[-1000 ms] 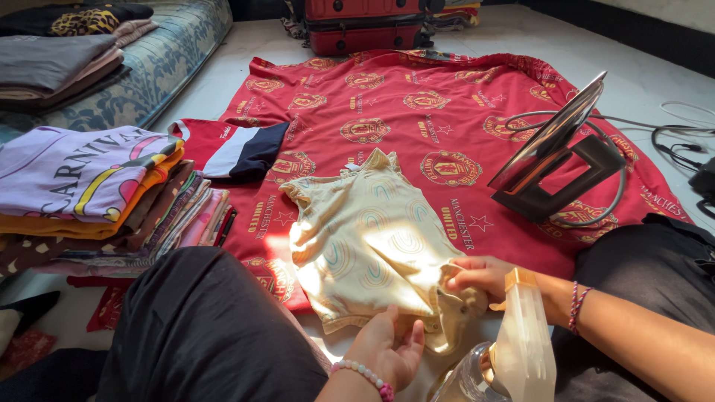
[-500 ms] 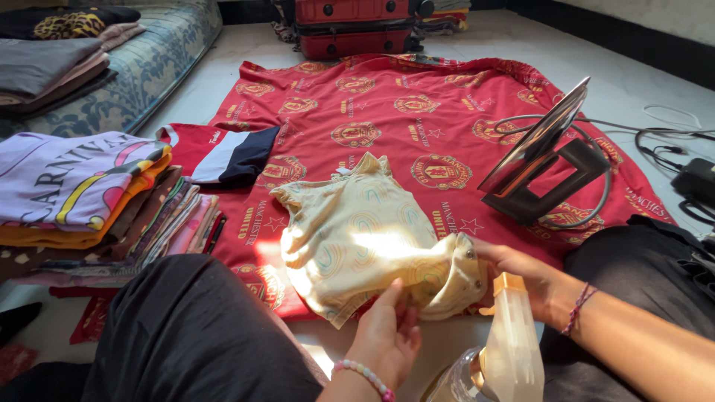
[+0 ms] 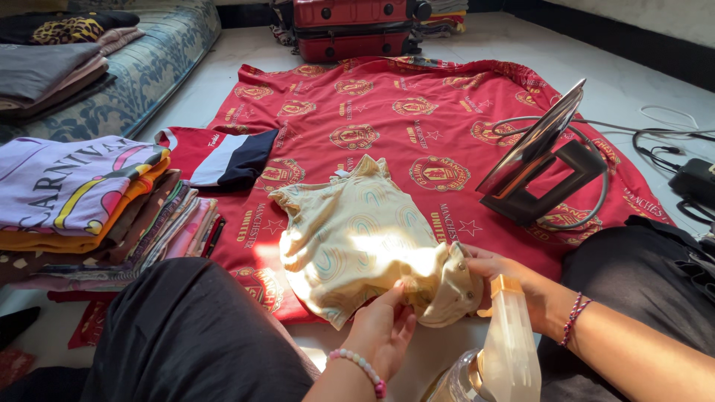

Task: The person irons a purple t-shirt and a yellow baby onesie on a red Manchester United bedsheet. They spray water on the garments, smooth them with their hands, and fold them after ironing.

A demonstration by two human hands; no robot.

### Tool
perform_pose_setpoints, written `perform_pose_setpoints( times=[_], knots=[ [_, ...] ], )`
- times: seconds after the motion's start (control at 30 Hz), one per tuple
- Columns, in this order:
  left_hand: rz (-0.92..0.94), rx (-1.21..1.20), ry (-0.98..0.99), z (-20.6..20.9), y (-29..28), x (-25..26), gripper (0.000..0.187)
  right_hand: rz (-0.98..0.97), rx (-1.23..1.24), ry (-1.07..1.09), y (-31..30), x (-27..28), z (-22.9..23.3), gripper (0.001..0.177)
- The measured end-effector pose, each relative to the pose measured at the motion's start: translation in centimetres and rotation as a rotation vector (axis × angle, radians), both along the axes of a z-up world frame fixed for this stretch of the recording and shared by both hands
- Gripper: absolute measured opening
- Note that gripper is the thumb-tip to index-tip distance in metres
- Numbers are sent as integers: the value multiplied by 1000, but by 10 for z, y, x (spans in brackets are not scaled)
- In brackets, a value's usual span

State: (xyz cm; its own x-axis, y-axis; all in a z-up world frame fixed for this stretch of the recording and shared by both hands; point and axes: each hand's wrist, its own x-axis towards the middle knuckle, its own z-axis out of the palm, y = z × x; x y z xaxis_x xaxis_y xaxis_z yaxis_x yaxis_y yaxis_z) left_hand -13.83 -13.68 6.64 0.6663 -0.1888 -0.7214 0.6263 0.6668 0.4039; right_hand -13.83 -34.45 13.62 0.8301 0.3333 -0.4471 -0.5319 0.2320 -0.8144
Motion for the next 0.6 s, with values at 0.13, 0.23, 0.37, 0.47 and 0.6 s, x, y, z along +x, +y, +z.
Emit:
perform_pose_setpoints(
  times=[0.13, 0.23, 0.37, 0.47, 0.6],
  knots=[
    [39, -122, 2, 6, -6, -2, 16, -49, 154, 86, -9, 7, -7, 44],
    [-37, -254, 6, 9, -11, -2, 23, -58, 312, 156, -16, 12, -14, 45],
    [-96, -144, -19, 15, -19, -3, 21, -131, 294, 231, -19, 15, -20, 46],
    [-28, 49, -138, 21, -19, -2, 17, 56, 508, 178, -18, 15, -20, 46],
    [67, 218, -200, 29, -11, 1, 21, -120, 211, 226, -12, 11, -18, 44]
  ],
)
